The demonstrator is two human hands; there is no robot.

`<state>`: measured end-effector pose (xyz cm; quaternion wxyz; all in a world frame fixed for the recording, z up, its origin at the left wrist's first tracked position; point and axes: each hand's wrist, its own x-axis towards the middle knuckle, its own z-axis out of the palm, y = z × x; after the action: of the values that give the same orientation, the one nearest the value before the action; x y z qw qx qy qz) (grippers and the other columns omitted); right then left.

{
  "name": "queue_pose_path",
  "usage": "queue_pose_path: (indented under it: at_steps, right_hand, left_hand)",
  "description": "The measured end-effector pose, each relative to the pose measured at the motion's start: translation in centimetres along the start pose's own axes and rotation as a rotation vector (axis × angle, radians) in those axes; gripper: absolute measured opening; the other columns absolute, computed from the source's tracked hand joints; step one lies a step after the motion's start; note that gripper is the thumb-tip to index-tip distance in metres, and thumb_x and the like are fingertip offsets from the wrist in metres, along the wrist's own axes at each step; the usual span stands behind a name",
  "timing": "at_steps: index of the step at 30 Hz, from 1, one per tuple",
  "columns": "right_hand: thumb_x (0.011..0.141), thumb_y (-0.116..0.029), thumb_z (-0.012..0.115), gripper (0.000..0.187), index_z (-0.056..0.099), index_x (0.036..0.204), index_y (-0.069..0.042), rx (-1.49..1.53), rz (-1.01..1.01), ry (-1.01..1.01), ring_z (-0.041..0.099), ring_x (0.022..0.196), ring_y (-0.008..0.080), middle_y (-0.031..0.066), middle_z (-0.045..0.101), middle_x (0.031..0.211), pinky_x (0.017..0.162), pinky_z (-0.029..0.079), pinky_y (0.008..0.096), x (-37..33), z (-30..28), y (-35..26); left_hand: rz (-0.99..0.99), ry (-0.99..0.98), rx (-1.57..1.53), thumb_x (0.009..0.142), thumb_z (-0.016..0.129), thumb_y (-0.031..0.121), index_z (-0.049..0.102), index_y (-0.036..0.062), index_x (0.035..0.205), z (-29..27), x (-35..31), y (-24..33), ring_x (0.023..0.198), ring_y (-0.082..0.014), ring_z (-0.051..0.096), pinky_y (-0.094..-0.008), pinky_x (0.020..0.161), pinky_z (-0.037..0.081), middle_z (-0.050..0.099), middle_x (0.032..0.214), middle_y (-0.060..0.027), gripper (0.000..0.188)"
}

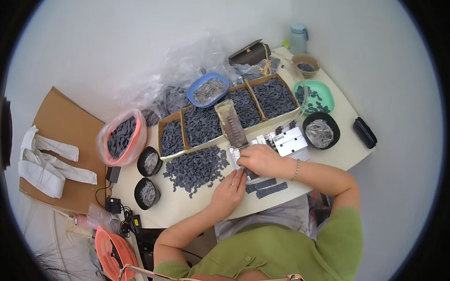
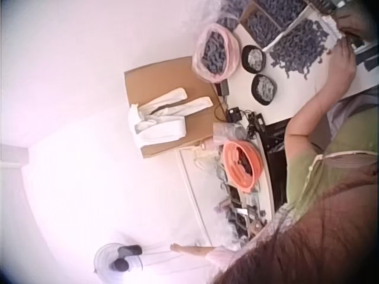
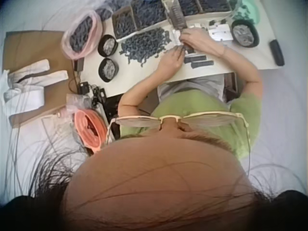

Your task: The person sorts small grey and black cable components into containers and a mechanical fixture by hand.

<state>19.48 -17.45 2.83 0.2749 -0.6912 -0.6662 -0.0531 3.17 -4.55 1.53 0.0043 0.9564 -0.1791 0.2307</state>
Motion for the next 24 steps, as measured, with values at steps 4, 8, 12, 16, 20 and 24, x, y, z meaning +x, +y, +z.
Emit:
queue_pose_path:
  at_steps: [4,8,12,16,20,24]
  right_hand:
    - [0.069,-0.011,0.065,0.018,0.065,0.087,-0.007,-0.084,-0.073,0.093,0.063,0.076,0.0237,0.0054,0.062,0.083,0.066,0.050,0.0344,-0.6,1.0,-0.3]
    - [0.071,-0.013,0.063,0.019,0.065,0.089,-0.004,-0.140,-0.089,0.020,0.063,0.079,0.0222,0.0055,0.063,0.086,0.068,0.050,0.0332,-1.0,0.7,-0.9]
    - [0.073,-0.014,0.060,0.028,0.063,0.097,0.001,-0.359,-0.260,0.034,0.063,0.085,0.0201,0.0075,0.065,0.096,0.071,0.050,0.0309,-1.9,0.7,-2.5]
    - [0.073,-0.015,0.060,0.020,0.062,0.088,-0.002,-0.406,-0.256,0.029,0.061,0.081,0.0212,0.0075,0.064,0.088,0.068,0.048,0.0318,-1.6,0.3,-3.5]
    - [0.076,-0.014,0.059,0.012,0.064,0.084,-0.006,-0.292,-0.043,-0.250,0.061,0.086,0.0213,0.0056,0.065,0.084,0.071,0.047,0.0341,2.2,-0.9,-2.6]
    - [0.079,-0.013,0.057,0.010,0.067,0.081,-0.010,-0.210,-0.035,-0.081,0.060,0.090,0.0206,0.0040,0.063,0.082,0.077,0.045,0.0352,5.7,3.2,0.1]
  left_hand:
    - [-0.046,-0.049,0.078,0.072,0.058,0.005,0.058,-0.0096,0.112,0.3,0.4,1.3,0.103,-0.0360,0.059,-0.0396,0.085,0.052,0.058,0.116,-0.0246,0.042]
    - [-0.062,0.000,-0.021,0.075,0.059,0.004,0.061,-0.0061,0.109,0.7,-0.1,0.8,0.102,-0.0339,0.060,-0.0382,0.087,0.051,0.060,0.113,-0.0218,0.035]
    - [-0.151,0.088,-0.438,0.075,0.059,0.005,0.063,-0.0031,0.099,0.1,-1.3,-3.5,0.095,-0.0321,0.059,-0.0374,0.083,0.049,0.062,0.102,-0.0149,0.025]
    - [-0.329,0.092,-0.206,0.075,0.065,0.004,0.065,0.0004,0.097,-0.6,-1.1,-8.1,0.085,-0.0303,0.056,-0.0393,0.073,0.045,0.059,0.090,-0.0103,0.022]
    - [-0.428,0.143,-0.128,0.072,0.069,0.005,0.065,0.0018,0.097,0.8,-0.4,-9.6,0.086,-0.0294,0.054,-0.0386,0.074,0.043,0.058,0.091,-0.0105,0.025]
    - [-0.457,0.087,-0.114,0.071,0.071,0.006,0.063,0.0025,0.092,2.1,0.2,-10.1,0.088,-0.0293,0.054,-0.0386,0.075,0.043,0.057,0.093,-0.0108,0.023]
